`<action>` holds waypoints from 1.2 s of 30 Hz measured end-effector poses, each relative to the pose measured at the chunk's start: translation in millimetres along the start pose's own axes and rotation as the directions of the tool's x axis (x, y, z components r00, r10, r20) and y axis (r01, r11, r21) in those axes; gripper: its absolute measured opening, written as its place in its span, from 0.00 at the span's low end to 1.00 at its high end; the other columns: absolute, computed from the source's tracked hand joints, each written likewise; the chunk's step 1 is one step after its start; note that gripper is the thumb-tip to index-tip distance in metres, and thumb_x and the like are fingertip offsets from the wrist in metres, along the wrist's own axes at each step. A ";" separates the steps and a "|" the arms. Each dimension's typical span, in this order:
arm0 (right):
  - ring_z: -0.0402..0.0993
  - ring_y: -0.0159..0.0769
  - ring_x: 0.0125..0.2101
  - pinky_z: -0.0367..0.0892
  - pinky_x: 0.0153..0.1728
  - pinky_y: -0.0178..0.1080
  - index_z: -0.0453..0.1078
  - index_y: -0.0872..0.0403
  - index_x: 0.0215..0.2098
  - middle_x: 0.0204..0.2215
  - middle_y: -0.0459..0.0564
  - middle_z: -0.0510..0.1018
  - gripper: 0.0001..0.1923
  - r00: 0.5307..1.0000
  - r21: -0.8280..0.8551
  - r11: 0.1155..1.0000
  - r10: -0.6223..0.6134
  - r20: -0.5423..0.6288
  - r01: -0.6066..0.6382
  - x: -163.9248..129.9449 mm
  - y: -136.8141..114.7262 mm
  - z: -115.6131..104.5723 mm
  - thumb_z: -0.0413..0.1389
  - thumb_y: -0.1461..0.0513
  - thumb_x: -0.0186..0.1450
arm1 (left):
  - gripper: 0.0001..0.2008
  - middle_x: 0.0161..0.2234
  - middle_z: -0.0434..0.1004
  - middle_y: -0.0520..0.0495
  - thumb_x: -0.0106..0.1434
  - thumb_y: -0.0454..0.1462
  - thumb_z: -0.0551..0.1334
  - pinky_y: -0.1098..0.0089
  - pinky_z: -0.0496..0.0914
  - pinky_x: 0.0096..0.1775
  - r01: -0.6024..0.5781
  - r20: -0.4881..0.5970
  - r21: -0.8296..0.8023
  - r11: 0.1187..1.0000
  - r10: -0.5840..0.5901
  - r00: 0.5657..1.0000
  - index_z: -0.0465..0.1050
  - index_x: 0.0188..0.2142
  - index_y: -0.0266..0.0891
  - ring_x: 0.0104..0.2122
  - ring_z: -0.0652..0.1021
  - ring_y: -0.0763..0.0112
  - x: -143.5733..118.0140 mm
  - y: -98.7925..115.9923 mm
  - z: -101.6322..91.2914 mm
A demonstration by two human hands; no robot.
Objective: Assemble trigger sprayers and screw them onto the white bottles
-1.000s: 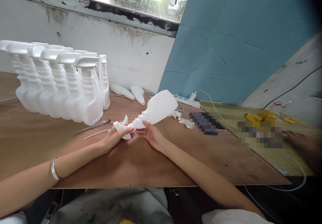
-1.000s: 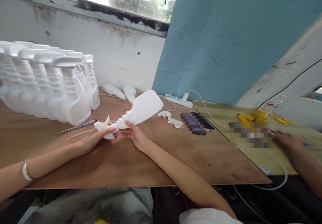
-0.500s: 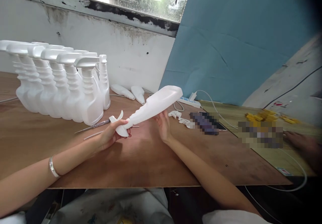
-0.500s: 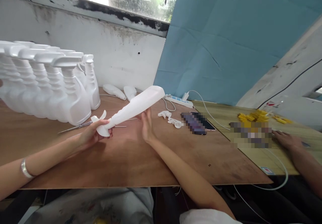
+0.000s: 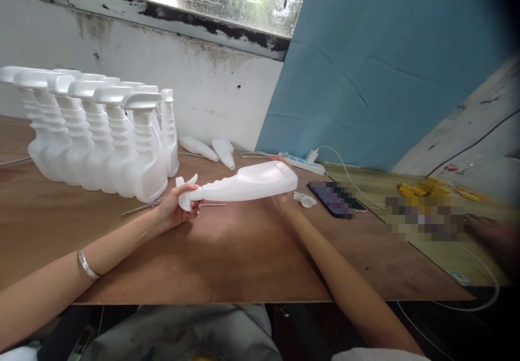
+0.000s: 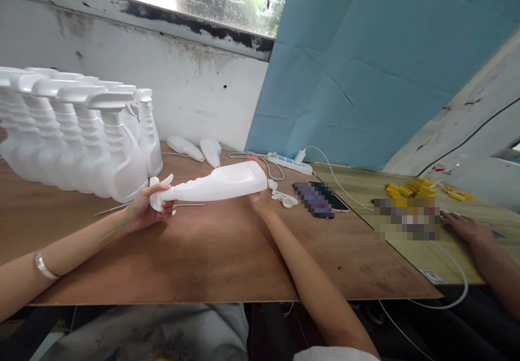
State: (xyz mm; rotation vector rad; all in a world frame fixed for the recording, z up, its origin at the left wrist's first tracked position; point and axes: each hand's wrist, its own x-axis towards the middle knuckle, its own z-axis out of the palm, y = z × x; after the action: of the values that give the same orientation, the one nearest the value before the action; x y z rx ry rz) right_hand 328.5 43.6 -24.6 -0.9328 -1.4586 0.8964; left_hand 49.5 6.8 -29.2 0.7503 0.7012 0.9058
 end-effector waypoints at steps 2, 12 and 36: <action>0.56 0.43 0.55 0.52 0.55 0.43 0.54 0.44 0.55 0.51 0.46 0.66 0.39 0.979 -0.035 0.979 -0.201 -0.015 0.201 -1.8 3.9 1.2 0.61 0.59 0.47 | 0.09 0.14 0.58 0.55 0.54 0.40 0.58 0.77 0.58 0.16 -0.038 -0.048 0.009 0.999 0.039 0.998 0.64 0.26 0.35 0.14 0.59 0.79 2.0 1.4 -3.2; 0.64 0.38 0.48 0.63 0.46 0.41 0.57 0.44 0.53 0.51 0.46 0.67 0.31 0.983 0.076 0.980 -0.183 -0.003 0.183 10.7 25.2 2.1 0.59 0.55 0.52 | 0.12 0.16 0.58 0.56 0.52 0.42 0.63 0.81 0.57 0.17 -0.185 -0.139 0.170 0.968 0.209 0.968 0.62 0.28 0.37 0.16 0.60 0.81 0.0 1.1 -0.6; 0.69 0.38 0.36 0.63 0.37 0.38 0.66 0.53 0.40 0.36 0.48 0.75 0.22 0.996 0.176 0.984 0.022 -0.087 -0.007 14.3 45.0 -0.3 0.58 0.51 0.51 | 0.13 0.24 0.68 0.55 0.53 0.44 0.60 0.77 0.57 0.22 -0.425 0.257 0.893 0.149 0.606 0.753 0.58 0.30 0.40 0.21 0.65 0.77 -15.7 -8.6 6.7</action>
State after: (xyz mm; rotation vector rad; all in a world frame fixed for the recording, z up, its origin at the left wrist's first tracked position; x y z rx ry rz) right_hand 330.8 74.6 -60.2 -0.8421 -1.2766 0.9656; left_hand 51.5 -12.1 -29.1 2.1220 1.1624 1.1839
